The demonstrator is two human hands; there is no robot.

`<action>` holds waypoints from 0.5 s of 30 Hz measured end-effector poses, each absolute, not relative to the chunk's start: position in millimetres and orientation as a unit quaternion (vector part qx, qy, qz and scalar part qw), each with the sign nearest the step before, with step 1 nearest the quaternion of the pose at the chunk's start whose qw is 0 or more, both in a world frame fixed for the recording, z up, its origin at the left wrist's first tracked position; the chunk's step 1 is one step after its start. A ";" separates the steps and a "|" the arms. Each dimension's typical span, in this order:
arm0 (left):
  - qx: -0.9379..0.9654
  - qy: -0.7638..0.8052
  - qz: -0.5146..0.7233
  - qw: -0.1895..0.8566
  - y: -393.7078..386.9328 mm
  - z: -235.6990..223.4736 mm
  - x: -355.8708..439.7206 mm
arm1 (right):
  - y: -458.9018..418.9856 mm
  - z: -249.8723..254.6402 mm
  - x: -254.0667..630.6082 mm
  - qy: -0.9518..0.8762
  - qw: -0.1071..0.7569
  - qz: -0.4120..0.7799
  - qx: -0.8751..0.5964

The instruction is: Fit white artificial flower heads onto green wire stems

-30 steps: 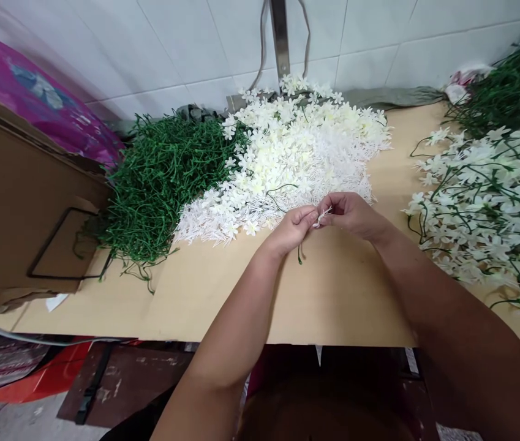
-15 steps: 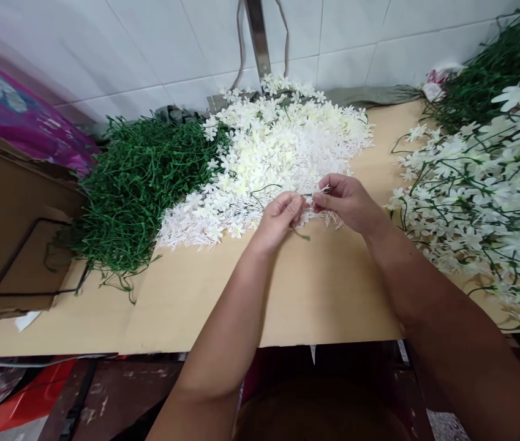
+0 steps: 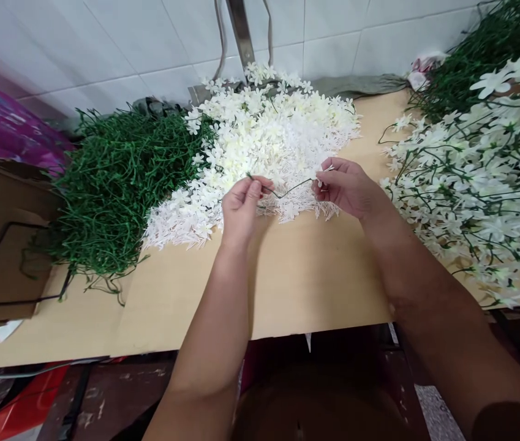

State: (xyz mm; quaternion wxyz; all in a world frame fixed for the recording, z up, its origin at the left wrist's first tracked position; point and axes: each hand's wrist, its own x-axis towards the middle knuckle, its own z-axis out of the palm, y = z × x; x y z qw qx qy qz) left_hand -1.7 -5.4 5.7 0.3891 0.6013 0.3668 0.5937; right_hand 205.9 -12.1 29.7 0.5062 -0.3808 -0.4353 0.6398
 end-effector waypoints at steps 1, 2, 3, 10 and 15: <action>0.571 0.367 0.603 0.420 -3.7 6.1 -5.0 | -13.7 31.7 209.6 -0.462 0.485 0.648 -0.363; 0.548 0.366 0.606 0.445 -2.1 6.4 -8.6 | -15.1 33.6 213.2 -0.486 0.469 0.650 -0.348; 0.534 0.362 0.605 0.468 -0.9 6.9 -12.1 | -15.9 35.0 216.4 -0.506 0.460 0.645 -0.339; 0.609 0.330 0.408 0.594 -15.2 22.2 -18.8 | -5.1 16.3 210.9 -0.639 0.454 0.396 -0.478; 0.657 0.323 0.181 0.657 -23.6 29.8 -14.2 | 3.2 -8.5 197.0 -0.769 0.316 0.114 -0.544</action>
